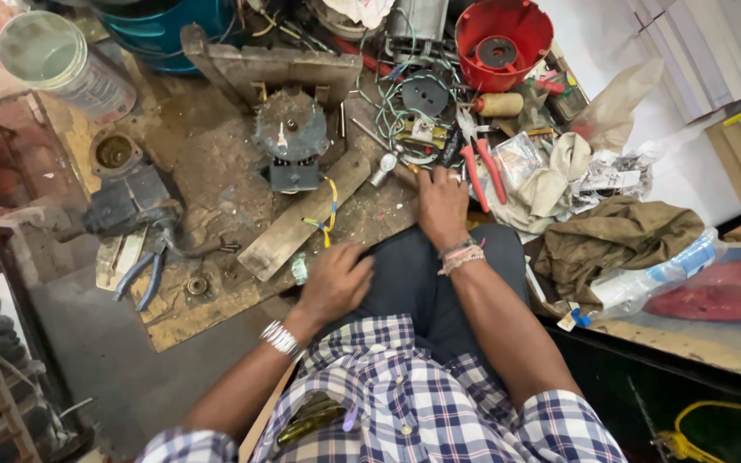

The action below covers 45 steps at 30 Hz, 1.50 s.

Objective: The person uses a hammer to tap a cylindrical component on a wooden block, then places a black plastic housing over a yellow laminated core. They insert and tighten a metal rod into the assembly using a wrench.

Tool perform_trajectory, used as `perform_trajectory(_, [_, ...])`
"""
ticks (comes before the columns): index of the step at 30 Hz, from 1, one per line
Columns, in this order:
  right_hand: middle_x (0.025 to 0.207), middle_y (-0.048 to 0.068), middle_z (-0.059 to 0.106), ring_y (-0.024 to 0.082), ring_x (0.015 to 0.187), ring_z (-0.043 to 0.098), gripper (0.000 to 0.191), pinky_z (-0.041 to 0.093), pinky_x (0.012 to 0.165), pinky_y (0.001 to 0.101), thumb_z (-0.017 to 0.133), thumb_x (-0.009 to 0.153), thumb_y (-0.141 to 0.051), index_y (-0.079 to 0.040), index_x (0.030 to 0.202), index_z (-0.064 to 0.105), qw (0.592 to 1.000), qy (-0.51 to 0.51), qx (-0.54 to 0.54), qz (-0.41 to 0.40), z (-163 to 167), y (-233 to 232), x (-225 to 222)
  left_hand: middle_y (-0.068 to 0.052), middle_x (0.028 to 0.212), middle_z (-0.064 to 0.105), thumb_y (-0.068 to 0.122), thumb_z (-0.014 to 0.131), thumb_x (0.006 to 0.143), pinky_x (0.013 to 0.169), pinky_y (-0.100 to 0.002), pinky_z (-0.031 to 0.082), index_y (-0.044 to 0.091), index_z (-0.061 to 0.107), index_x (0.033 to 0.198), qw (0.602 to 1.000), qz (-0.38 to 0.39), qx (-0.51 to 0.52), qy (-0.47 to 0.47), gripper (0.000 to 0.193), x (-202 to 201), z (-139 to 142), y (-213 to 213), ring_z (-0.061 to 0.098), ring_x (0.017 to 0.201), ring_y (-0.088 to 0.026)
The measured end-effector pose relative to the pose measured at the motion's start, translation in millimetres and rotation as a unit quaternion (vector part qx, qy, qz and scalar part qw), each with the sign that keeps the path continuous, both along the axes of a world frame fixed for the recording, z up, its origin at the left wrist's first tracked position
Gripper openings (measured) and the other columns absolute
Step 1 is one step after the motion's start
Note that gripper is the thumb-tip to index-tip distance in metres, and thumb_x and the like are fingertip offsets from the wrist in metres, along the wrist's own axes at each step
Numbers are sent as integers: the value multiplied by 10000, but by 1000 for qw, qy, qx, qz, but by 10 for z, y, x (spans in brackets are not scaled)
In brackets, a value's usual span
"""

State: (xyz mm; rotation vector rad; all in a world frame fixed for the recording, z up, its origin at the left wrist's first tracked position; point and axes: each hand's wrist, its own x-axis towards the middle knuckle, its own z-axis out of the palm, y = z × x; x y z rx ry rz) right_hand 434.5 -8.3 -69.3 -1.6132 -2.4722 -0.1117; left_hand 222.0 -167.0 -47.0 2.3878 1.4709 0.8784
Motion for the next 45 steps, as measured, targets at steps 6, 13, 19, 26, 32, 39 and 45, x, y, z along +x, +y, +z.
perform_trajectory(6, [1161, 160, 670, 386, 1056, 631, 457, 504, 850, 499, 772, 749, -127, -94, 1201, 711, 991, 106, 62, 45, -5, 22, 550, -252, 1348, 574, 139, 725, 786, 1122, -505, 420, -19, 654, 1180, 998, -49, 34, -17, 431, 106, -272, 364, 526, 1301, -434])
perform_trajectory(13, [1388, 166, 607, 366, 1333, 533, 267, 397, 1168, 500, 725, 1047, -254, -98, 1259, 685, 984, -21, 159, -72, 192, -866, 1905, -193, 1454, 539, 191, 717, 830, 1247, -522, 328, 42, 655, 1230, 988, -130, 65, 60, 432, -529, -457, -112, 432, 1455, -366])
perform_trajectory(19, [1634, 95, 517, 297, 1551, 379, 478, 204, 1287, 487, 578, 1040, -430, -338, 1505, 649, 917, -350, 144, -130, -265, -1111, 1958, -192, 1604, 347, 245, 677, 835, 1256, -548, 151, 73, 550, 1394, 978, -121, -24, 170, 599, -1067, -520, -409, 248, 1523, -362])
perform_trajectory(26, [1612, 147, 533, 368, 1567, 393, 464, 243, 1278, 535, 626, 1029, -425, -258, 1457, 691, 965, -193, 122, -132, -341, -1028, 1962, -164, 1695, 154, 159, 597, 857, 1257, -534, 122, 78, 414, 1507, 954, -184, -88, 221, 680, -1150, -637, -215, 126, 1568, -359])
perform_trajectory(32, [1631, 154, 541, 393, 1586, 405, 499, 262, 1296, 566, 663, 1006, -466, -179, 1410, 718, 967, -176, 127, -133, -250, -937, 1863, -154, 1695, 168, 136, 543, 875, 1245, -538, 147, 74, 430, 1475, 944, -213, -70, 241, 613, -1144, -782, -40, 135, 1560, -367])
perform_trajectory(39, [1619, 150, 540, 386, 1561, 401, 507, 257, 1273, 564, 659, 982, -487, -178, 1380, 723, 967, -179, 121, -134, -204, -951, 1914, -207, 1651, 229, 170, 550, 832, 1224, -556, 162, 27, 446, 1463, 956, -194, -65, 211, 655, -1016, -951, -11, 199, 1521, -435])
perform_trajectory(45, [1580, 155, 560, 389, 1535, 412, 491, 257, 1260, 563, 650, 977, -473, -169, 1354, 729, 968, -156, 152, -124, -227, -1024, 1978, -188, 1639, 253, 226, 576, 851, 1228, -568, 159, 70, 457, 1447, 951, -156, -5, 265, 628, -916, -881, -148, 216, 1517, -413])
